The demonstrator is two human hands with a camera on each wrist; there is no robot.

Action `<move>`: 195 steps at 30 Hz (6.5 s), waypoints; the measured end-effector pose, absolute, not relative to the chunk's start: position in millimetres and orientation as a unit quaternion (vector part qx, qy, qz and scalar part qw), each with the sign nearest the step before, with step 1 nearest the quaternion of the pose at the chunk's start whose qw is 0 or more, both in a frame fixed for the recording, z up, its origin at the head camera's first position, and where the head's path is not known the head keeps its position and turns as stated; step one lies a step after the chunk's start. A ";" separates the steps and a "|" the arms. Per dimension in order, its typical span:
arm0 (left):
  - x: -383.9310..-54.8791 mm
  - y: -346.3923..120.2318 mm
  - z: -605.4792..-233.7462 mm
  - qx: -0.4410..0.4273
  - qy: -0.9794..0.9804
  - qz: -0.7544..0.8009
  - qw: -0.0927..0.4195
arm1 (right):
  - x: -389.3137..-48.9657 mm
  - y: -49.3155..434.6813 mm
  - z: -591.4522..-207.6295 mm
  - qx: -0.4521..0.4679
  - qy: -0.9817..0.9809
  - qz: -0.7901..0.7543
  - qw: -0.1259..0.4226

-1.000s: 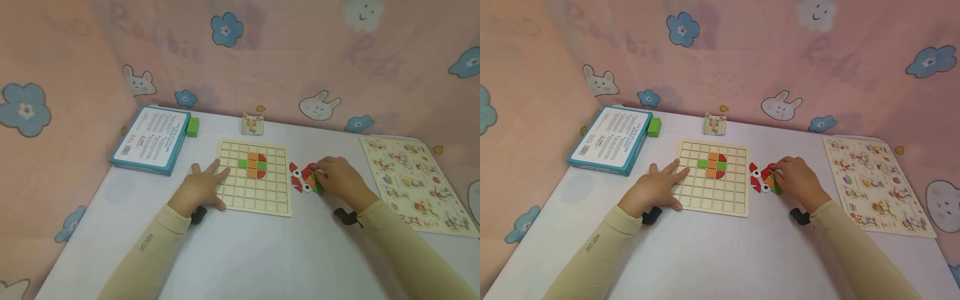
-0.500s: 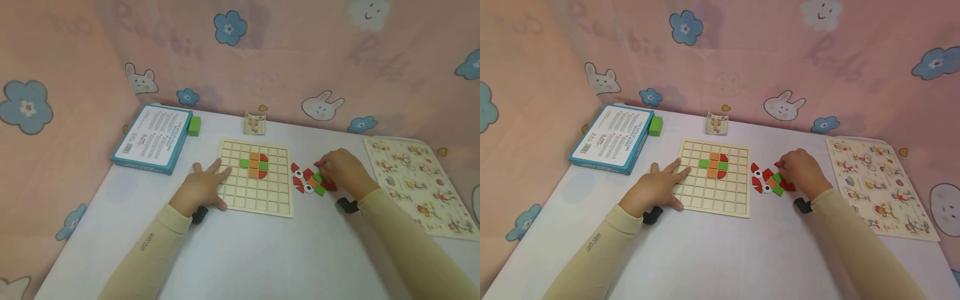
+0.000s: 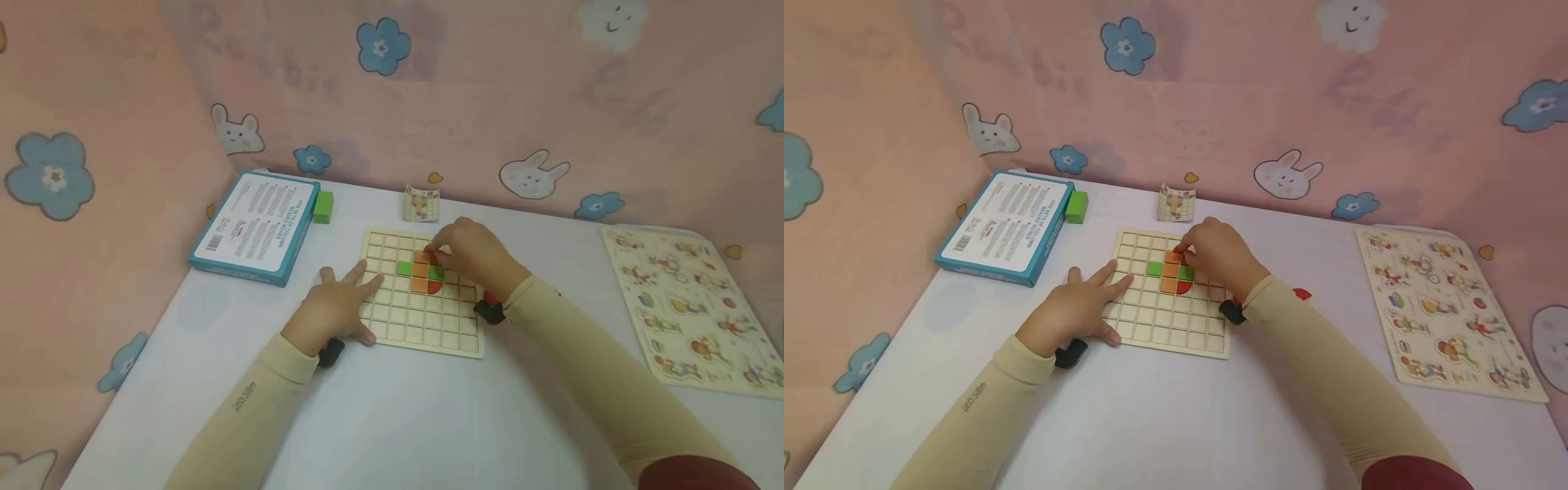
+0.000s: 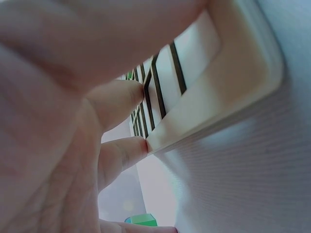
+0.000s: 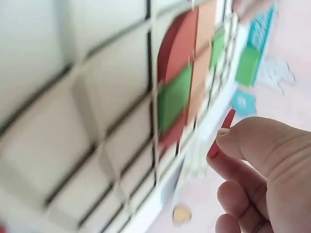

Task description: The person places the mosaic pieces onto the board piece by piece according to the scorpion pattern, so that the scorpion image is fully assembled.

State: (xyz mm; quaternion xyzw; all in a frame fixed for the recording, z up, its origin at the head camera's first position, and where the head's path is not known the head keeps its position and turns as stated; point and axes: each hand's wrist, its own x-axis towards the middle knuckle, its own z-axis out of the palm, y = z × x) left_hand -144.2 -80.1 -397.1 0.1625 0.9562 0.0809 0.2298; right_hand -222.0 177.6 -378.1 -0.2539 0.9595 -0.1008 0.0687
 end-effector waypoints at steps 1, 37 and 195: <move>-144.1 -79.6 -396.9 0.163 0.956 0.080 0.228 | -221.9 170.8 -379.2 -0.269 0.956 -0.097 0.064; -142.9 -78.8 -392.4 0.157 0.956 0.082 0.234 | -181.1 244.9 -363.5 -0.170 0.979 -0.094 0.067; -141.6 -77.7 -390.0 0.151 0.955 0.097 0.237 | -113.1 273.9 -392.3 -0.115 0.986 -0.092 0.080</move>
